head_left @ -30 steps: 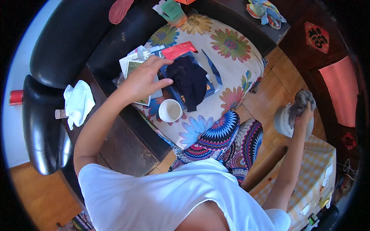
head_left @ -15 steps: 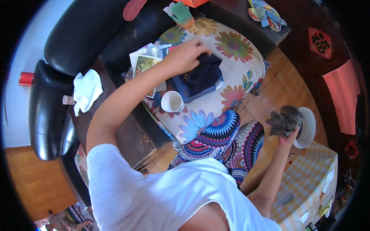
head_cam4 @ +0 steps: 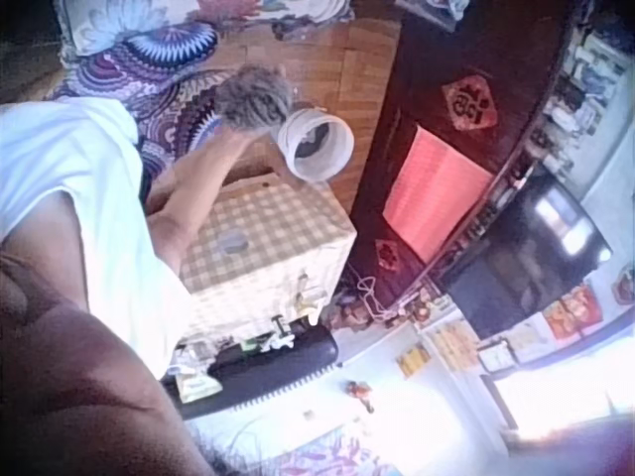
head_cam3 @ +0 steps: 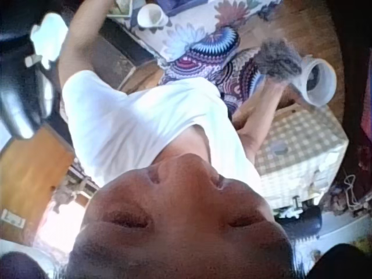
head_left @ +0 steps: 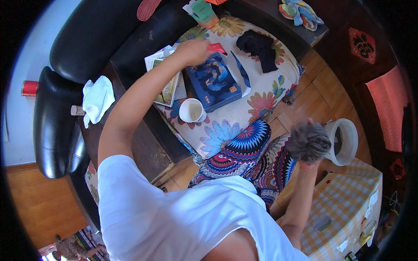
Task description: The person clears items from a low wooden table, wipes the surface with a cloth, and then cleans a small white cup. The person uses a gray cloth and a colorful cloth to wipe the table and the cup.
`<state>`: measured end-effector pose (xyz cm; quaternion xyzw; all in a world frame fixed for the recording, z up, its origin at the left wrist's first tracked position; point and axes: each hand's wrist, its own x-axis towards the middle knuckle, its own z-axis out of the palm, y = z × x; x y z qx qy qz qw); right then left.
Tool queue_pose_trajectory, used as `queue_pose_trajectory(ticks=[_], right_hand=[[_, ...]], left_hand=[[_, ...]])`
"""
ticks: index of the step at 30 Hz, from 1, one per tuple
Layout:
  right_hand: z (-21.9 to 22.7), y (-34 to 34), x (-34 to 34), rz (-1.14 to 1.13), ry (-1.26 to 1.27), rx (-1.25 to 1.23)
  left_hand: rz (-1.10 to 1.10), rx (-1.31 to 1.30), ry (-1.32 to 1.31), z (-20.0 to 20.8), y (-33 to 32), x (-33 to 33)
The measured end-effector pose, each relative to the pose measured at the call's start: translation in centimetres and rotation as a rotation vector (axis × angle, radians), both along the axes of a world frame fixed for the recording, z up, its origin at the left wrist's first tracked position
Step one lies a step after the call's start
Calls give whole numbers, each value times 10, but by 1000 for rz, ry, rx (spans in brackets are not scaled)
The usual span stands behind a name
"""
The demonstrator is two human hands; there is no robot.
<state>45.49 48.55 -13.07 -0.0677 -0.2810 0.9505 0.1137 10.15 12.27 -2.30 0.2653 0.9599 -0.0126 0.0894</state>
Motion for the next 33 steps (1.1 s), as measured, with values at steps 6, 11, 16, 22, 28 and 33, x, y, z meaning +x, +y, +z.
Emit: queue_pose_trajectory(ticks=[6, 11, 16, 22, 28, 33], right_hand=[[45, -120, -88, 525, -127, 305], [43, -160, -126, 548, -282, 641], [38, -178, -134, 435, -201, 915], [137, -175, -126, 226, -226, 1385], [170, -124, -197, -202, -68, 1645], [173, -85, -257, -199, -177, 1778]], left_hand=[[-159, 159, -59, -34, -41, -13], [-95, 230, -97, -39, -36, 2], [-67, 418, -304, -23, -35, -5], [-106, 1074, -406, 10, -30, -19], [-139, 1505, -88, 15, 61, -88], [-61, 1497, -101, -8, 94, -123]])
